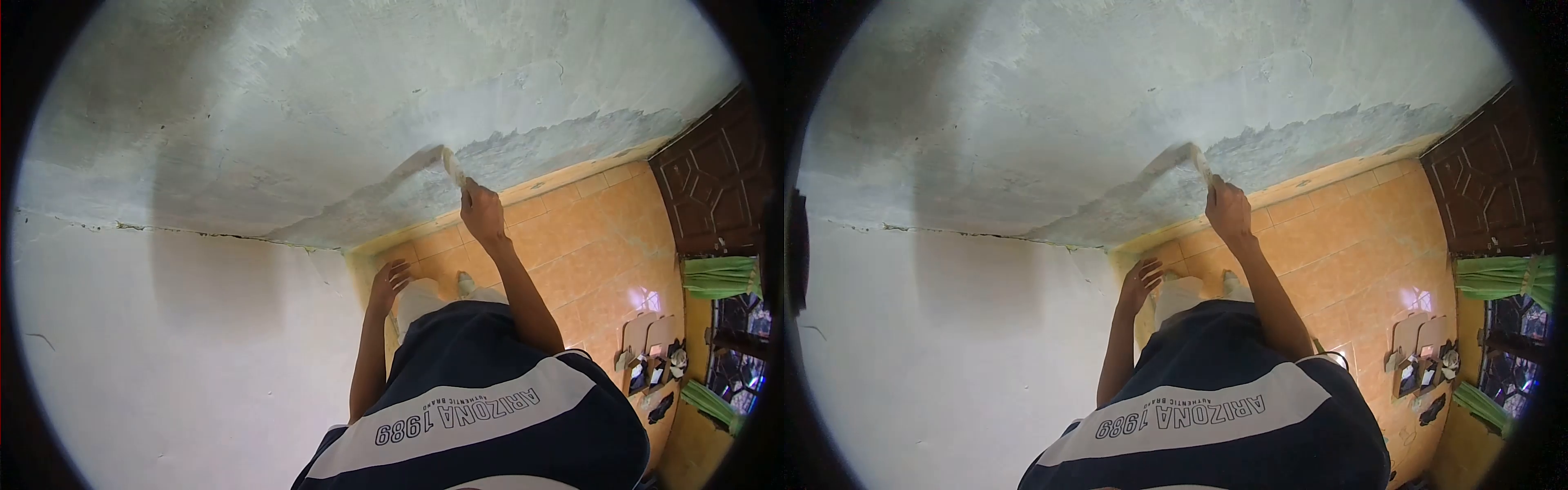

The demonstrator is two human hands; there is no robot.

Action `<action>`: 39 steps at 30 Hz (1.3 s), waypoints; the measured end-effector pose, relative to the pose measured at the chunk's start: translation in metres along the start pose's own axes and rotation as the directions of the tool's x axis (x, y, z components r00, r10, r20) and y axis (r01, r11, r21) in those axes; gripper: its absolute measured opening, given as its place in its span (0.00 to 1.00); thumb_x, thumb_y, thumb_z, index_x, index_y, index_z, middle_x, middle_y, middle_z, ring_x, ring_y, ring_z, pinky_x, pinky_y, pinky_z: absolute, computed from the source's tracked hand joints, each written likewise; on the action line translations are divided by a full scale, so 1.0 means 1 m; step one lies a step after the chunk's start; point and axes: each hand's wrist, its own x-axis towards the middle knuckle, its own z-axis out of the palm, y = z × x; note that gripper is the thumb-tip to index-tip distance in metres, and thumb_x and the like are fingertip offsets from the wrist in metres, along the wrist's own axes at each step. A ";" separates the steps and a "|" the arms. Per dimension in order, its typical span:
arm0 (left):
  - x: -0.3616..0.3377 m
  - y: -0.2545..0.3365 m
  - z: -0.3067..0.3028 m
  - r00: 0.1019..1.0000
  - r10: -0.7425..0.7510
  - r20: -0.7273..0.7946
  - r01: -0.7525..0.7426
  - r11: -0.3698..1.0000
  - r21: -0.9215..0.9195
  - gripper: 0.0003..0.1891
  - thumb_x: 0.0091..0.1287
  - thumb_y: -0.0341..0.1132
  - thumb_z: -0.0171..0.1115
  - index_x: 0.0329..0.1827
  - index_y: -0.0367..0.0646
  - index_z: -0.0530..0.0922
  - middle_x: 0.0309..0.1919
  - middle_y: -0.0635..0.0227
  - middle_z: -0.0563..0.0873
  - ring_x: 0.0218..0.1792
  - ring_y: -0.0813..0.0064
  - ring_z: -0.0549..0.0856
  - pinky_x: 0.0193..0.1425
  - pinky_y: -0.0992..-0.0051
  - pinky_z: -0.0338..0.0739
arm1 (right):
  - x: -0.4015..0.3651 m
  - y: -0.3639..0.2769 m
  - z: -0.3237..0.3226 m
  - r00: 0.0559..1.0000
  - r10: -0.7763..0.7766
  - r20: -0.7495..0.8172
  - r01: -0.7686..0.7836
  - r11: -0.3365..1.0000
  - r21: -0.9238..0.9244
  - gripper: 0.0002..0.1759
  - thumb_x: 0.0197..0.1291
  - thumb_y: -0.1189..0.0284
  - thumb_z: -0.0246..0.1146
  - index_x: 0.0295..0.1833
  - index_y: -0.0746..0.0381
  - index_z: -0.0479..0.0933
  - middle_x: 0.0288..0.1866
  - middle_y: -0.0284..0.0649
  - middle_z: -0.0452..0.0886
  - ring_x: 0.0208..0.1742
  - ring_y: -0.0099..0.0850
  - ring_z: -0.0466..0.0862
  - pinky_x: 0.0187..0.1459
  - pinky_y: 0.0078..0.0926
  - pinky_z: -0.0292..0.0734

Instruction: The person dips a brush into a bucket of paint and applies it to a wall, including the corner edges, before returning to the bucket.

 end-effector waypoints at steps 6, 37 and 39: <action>-0.002 -0.005 -0.006 0.998 -0.061 -0.023 0.060 0.998 -0.022 0.27 0.82 0.54 0.47 0.70 0.43 0.75 0.64 0.62 0.82 0.62 0.65 0.81 0.70 0.62 0.73 | 0.040 -0.084 -0.072 0.971 -0.113 -0.212 0.142 0.982 0.126 0.13 0.67 0.79 0.63 0.56 0.68 0.80 0.29 0.54 0.82 0.28 0.53 0.84 0.31 0.47 0.76; 0.013 0.010 0.015 0.998 -0.062 0.003 0.062 0.997 -0.035 0.26 0.83 0.53 0.47 0.68 0.41 0.76 0.63 0.60 0.83 0.60 0.65 0.83 0.68 0.64 0.75 | 0.022 -0.031 -0.011 0.986 -0.071 -0.153 0.072 0.997 -0.003 0.16 0.67 0.74 0.65 0.59 0.61 0.80 0.27 0.47 0.83 0.28 0.47 0.86 0.29 0.45 0.80; 0.013 0.010 0.015 0.999 -0.051 0.014 0.051 0.998 -0.033 0.26 0.83 0.53 0.48 0.68 0.40 0.76 0.63 0.60 0.83 0.60 0.65 0.83 0.68 0.64 0.75 | 0.013 -0.021 -0.006 0.997 -0.030 -0.070 0.026 0.998 -0.057 0.15 0.67 0.74 0.65 0.59 0.61 0.80 0.27 0.47 0.83 0.29 0.48 0.86 0.30 0.46 0.80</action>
